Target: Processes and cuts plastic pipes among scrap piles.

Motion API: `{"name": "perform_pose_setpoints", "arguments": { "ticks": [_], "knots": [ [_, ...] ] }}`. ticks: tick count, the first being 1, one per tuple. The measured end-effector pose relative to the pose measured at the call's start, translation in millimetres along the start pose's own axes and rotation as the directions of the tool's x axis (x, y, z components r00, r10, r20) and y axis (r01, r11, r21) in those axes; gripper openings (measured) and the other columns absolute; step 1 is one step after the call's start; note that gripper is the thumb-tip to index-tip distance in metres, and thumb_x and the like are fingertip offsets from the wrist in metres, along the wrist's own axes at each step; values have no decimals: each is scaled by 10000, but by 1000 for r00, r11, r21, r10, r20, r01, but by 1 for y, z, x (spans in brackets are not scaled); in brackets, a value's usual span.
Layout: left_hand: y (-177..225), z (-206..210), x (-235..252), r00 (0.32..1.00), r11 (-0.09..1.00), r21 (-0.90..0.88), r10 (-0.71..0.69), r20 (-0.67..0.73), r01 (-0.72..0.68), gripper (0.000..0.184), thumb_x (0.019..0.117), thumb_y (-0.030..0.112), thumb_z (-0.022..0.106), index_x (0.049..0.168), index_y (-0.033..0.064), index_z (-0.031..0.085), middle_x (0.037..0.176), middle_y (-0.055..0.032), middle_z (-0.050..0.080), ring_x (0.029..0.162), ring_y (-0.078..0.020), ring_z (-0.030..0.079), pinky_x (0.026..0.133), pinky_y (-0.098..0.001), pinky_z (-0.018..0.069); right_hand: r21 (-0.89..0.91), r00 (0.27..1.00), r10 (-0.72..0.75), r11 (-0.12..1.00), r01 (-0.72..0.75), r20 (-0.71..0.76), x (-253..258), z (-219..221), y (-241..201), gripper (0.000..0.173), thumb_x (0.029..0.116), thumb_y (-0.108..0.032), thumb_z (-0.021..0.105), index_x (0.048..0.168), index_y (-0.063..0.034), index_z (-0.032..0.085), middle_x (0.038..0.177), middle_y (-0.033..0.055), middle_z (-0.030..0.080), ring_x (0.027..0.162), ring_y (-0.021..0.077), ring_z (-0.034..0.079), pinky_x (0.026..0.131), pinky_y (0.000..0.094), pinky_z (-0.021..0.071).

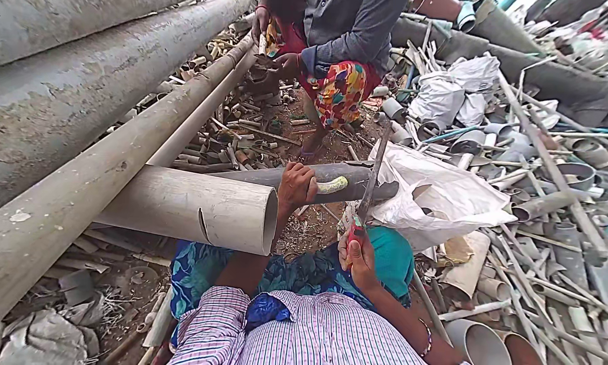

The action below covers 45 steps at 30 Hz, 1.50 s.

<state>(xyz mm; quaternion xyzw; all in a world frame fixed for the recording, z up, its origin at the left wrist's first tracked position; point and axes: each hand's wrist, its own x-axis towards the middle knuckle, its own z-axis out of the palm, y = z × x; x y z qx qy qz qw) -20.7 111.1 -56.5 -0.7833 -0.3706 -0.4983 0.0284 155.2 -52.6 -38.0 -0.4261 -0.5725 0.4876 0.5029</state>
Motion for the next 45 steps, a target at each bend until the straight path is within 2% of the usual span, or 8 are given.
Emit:
{"name": "perform_pose_setpoints", "arguments": {
  "ticks": [9, 13, 18, 22, 29, 34, 40, 45],
  "knots": [
    [6, -3, 5, 985, 992, 75, -114, 127, 105, 245, 868, 164, 499, 788, -20, 639, 845, -213, 642, 865, -410, 651, 897, -577, 449, -212, 976, -219, 953, 216, 8, 10, -19, 27, 406, 1068, -508, 424, 1053, -113, 514, 678, -140, 459, 526, -82, 428, 502, 122, 410],
    [7, -6, 8, 980, 989, 57, -142, 142, 135, 200, 869, 106, 522, 831, -35, 659, 874, -230, 663, 905, -425, 661, 922, -589, 443, 93, 918, 390, 919, -383, -69, 17, -12, 25, 235, 1093, -213, 265, 1015, -103, 457, 606, -97, 421, 410, -13, 380, 392, 147, 376],
    [8, -7, 12, 981, 991, 41, -134, 143, 130, 200, 884, 86, 500, 795, -14, 649, 829, -207, 665, 883, -418, 654, 936, -581, 437, -122, 963, -259, 956, 266, 70, 25, -30, 32, 395, 1054, -552, 409, 1015, -184, 546, 715, -165, 502, 566, -104, 457, 526, 104, 412],
    [7, -9, 11, 978, 992, 40, -123, 167, 118, 211, 904, 65, 499, 784, -12, 655, 806, -192, 667, 863, -412, 646, 936, -570, 429, 177, 923, 384, 907, -383, 28, 27, -27, 40, 310, 1078, -246, 219, 929, -133, 467, 578, -103, 453, 410, -15, 408, 400, 141, 382],
    [9, -9, 14, 982, 992, 29, -127, 139, 124, 214, 894, 44, 493, 751, -7, 644, 764, -181, 660, 814, -391, 643, 903, -559, 427, 116, 917, -399, 912, 395, 17, 36, -37, 16, 439, 942, -711, 468, 1011, -313, 640, 805, -192, 635, 656, -86, 579, 580, 112, 482],
    [3, -4, 14, 986, 994, 40, -109, 123, 104, 231, 903, 37, 489, 729, -4, 636, 752, -175, 660, 807, -386, 639, 919, -553, 413, 157, 930, 365, 916, -368, 51, 18, -20, 55, 404, 1069, -375, 202, 861, -147, 463, 561, -115, 452, 413, -25, 401, 400, 133, 356],
    [-9, 7, 13, 992, 995, 38, -94, 85, 91, 261, 896, 63, 458, 715, 6, 638, 731, -162, 669, 797, -368, 650, 928, -538, 415, 341, 936, -351, 885, 318, 37, 38, -40, 7, 488, 905, -731, 514, 983, -277, 675, 767, -129, 653, 597, -27, 584, 541, 148, 487],
    [-6, 5, 11, 991, 995, 57, -92, 92, 87, 255, 895, 59, 469, 709, -3, 631, 750, -175, 674, 821, -379, 656, 944, -540, 409, 270, 890, 438, 848, -456, 128, 0, -14, 61, 483, 1042, -529, 225, 869, -149, 468, 565, -102, 480, 416, -10, 428, 409, 142, 377]
  ]
}}
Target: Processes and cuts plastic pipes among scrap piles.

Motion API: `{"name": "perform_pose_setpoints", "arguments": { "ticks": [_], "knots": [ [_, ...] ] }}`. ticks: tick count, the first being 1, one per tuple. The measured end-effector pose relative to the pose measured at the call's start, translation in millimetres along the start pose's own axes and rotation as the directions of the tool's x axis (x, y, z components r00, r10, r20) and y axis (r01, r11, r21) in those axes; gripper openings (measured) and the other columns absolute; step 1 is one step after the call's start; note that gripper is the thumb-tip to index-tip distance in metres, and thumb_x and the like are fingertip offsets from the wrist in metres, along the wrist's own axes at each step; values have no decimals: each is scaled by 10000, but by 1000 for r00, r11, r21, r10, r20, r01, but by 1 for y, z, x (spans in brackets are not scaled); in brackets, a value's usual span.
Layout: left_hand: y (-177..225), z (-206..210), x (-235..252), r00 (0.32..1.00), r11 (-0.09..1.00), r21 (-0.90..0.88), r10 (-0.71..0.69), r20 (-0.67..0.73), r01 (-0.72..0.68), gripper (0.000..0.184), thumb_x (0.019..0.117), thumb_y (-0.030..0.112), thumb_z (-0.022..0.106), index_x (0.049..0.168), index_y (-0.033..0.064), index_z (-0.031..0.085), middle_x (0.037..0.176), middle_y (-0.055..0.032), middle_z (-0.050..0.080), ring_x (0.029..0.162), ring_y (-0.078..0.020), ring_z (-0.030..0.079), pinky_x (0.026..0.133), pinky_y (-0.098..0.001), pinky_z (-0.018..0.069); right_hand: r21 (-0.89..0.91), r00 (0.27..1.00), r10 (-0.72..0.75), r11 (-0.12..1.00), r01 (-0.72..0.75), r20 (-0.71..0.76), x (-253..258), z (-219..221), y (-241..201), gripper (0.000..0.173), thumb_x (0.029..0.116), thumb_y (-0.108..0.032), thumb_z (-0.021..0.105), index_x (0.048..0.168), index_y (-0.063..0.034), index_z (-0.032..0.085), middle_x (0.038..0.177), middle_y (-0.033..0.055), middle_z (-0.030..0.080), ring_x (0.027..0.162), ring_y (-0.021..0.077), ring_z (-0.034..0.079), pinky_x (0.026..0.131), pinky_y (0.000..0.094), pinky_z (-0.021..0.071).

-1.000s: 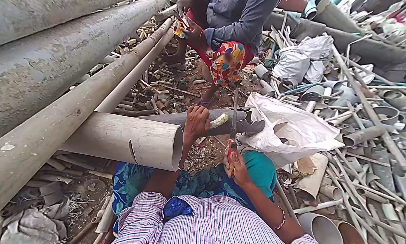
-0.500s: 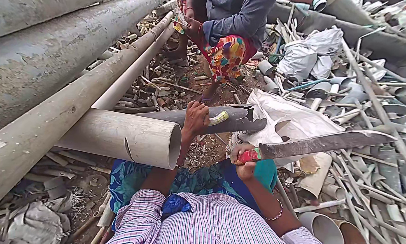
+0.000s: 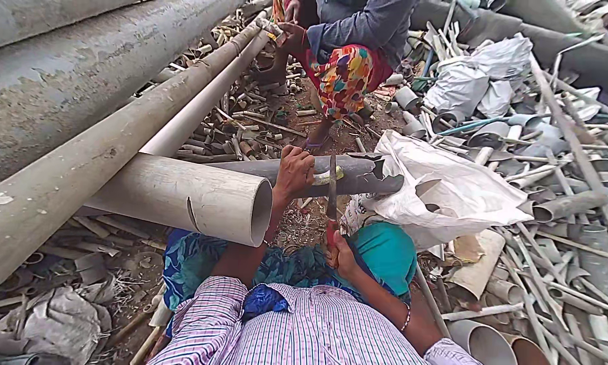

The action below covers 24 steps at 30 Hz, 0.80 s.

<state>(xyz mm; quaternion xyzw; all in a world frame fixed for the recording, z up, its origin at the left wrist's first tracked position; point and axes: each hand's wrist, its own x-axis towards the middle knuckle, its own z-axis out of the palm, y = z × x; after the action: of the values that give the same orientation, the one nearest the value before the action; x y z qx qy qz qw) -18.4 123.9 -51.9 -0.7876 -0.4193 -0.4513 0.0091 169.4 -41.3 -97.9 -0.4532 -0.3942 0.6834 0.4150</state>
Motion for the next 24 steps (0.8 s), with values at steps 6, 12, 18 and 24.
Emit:
{"name": "perform_pose_setpoints", "arguments": {
  "ticks": [6, 12, 18, 24],
  "knots": [
    [-2, 3, 1, 999, 1000, 3, -2, -35, 3, 249, 890, 46, 468, 704, 1, 628, 723, -161, 664, 786, -364, 649, 926, -533, 414, 89, 678, -696, 711, 698, 236, -2, -8, -73, 474, 907, -721, 528, 1005, -285, 685, 790, -147, 646, 629, -44, 575, 560, 132, 471],
    [1, -2, -2, 1000, 1000, 23, 8, -29, -7, 245, 897, 60, 477, 719, 13, 638, 783, -157, 686, 928, -377, 662, 982, -539, 390, 58, 1000, 9, 998, -9, 4, -2, 12, 12, 489, 1055, -433, 154, 806, -156, 470, 540, -97, 473, 400, -17, 415, 394, 130, 350],
    [22, -15, -3, 976, 981, -62, -188, -107, 182, 182, 855, 36, 549, 968, -28, 676, 1156, -261, 657, 1213, -470, 565, 1078, -589, 363, 166, 980, -195, 969, 186, 45, 0, 3, -26, 569, 836, -763, 584, 884, -197, 564, 617, -115, 542, 430, -20, 465, 402, 142, 403],
    [11, -6, -7, 907, 919, -39, -393, -150, 392, 254, 932, 164, 573, 999, -19, 736, 1119, -235, 678, 1075, -408, 622, 936, -547, 463, -26, 852, -509, 857, 515, 124, 25, -3, -29, 396, 882, -724, 550, 915, -337, 628, 649, -186, 587, 476, -64, 492, 428, 134, 414]
  ]
}}
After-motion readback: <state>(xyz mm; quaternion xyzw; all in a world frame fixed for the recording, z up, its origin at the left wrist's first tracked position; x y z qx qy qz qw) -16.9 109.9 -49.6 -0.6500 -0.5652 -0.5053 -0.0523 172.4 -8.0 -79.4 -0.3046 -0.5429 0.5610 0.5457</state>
